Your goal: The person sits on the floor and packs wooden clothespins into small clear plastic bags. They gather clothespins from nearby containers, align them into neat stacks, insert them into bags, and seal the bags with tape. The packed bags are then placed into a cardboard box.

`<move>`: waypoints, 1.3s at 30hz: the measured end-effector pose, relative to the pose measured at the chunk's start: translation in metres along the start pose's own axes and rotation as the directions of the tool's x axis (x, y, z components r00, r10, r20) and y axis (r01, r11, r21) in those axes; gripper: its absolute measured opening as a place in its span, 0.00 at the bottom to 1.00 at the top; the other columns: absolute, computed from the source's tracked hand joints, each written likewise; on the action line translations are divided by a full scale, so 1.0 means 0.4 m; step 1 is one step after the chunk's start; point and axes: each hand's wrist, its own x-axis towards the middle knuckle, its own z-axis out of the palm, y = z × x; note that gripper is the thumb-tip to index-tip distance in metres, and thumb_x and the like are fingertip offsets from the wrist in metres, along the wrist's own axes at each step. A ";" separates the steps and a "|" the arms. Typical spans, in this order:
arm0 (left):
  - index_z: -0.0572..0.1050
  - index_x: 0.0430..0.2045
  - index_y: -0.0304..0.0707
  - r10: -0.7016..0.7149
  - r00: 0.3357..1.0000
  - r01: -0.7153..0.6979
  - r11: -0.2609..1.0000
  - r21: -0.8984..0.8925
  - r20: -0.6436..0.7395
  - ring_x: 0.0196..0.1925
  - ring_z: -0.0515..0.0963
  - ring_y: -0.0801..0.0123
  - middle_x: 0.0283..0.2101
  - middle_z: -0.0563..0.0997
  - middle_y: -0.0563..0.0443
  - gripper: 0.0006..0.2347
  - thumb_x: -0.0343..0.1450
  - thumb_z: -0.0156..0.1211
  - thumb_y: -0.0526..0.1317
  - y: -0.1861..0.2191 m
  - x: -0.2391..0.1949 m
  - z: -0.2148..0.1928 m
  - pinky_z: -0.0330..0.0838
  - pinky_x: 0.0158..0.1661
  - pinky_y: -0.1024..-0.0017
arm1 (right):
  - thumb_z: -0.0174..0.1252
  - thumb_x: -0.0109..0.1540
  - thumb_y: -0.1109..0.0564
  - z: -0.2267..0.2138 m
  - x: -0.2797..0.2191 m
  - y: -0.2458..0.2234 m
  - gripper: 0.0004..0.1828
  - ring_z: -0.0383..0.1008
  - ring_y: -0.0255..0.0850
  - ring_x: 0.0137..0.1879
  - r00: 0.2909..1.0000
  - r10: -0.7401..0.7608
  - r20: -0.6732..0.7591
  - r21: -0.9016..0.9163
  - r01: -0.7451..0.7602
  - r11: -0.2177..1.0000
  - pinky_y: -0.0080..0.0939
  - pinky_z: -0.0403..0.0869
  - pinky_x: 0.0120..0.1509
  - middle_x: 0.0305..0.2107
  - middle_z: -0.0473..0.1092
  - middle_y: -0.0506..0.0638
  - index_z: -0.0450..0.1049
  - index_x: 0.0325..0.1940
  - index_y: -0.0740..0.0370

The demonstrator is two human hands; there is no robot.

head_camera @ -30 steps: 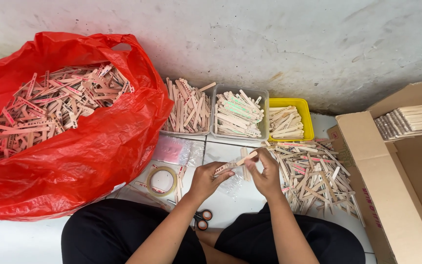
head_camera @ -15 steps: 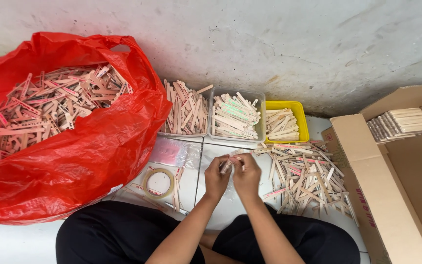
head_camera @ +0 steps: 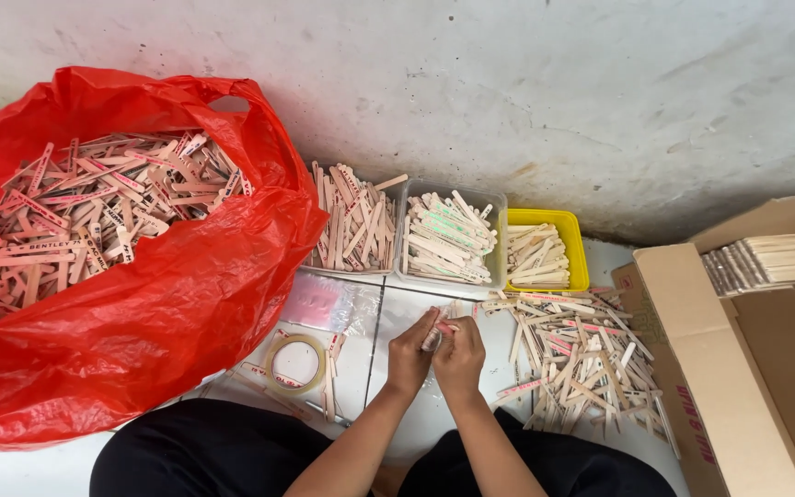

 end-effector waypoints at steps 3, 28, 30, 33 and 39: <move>0.81 0.50 0.40 -0.060 0.998 0.060 0.997 -0.037 0.001 0.48 0.84 0.60 0.47 0.85 0.45 0.15 0.68 0.66 0.32 -0.016 -0.016 0.019 0.81 0.46 0.71 | 0.60 0.66 0.56 -0.022 0.062 -0.075 0.10 0.75 0.44 0.30 0.999 0.048 0.005 0.072 -0.049 0.996 0.38 0.73 0.35 0.22 0.68 0.46 0.72 0.30 0.58; 0.83 0.44 0.37 -0.003 1.000 0.004 1.000 0.020 -0.017 0.48 0.85 0.61 0.47 0.86 0.46 0.10 0.70 0.65 0.35 -0.018 0.025 0.021 0.81 0.46 0.71 | 0.61 0.64 0.56 0.058 0.026 0.064 0.14 0.70 0.49 0.25 1.000 0.021 -0.014 0.161 -0.018 0.987 0.39 0.72 0.33 0.19 0.64 0.50 0.68 0.26 0.59; 0.82 0.47 0.39 -0.004 1.000 0.005 0.998 0.065 -0.024 0.49 0.85 0.62 0.47 0.86 0.46 0.12 0.70 0.65 0.36 -0.029 0.018 0.027 0.81 0.46 0.72 | 0.61 0.64 0.53 0.053 0.030 0.065 0.15 0.70 0.50 0.25 1.000 0.018 -0.014 0.167 -0.015 0.986 0.39 0.72 0.33 0.19 0.64 0.50 0.68 0.26 0.59; 0.82 0.47 0.39 0.027 1.000 -0.026 0.994 0.105 -0.004 0.49 0.84 0.62 0.47 0.85 0.46 0.13 0.69 0.66 0.36 -0.041 0.024 0.025 0.81 0.47 0.71 | 0.62 0.64 0.54 0.056 0.017 0.077 0.15 0.70 0.49 0.24 0.999 0.044 -0.021 0.187 -0.040 0.982 0.40 0.71 0.33 0.18 0.64 0.49 0.68 0.26 0.59; 0.83 0.45 0.41 0.095 0.994 -0.085 0.984 0.159 -0.056 0.47 0.85 0.61 0.44 0.87 0.48 0.11 0.69 0.65 0.37 -0.011 0.046 0.005 0.81 0.45 0.71 | 0.61 0.64 0.52 0.026 0.040 0.033 0.13 0.68 0.44 0.24 0.989 0.144 0.034 0.293 -0.147 0.945 0.39 0.71 0.33 0.19 0.64 0.52 0.70 0.30 0.62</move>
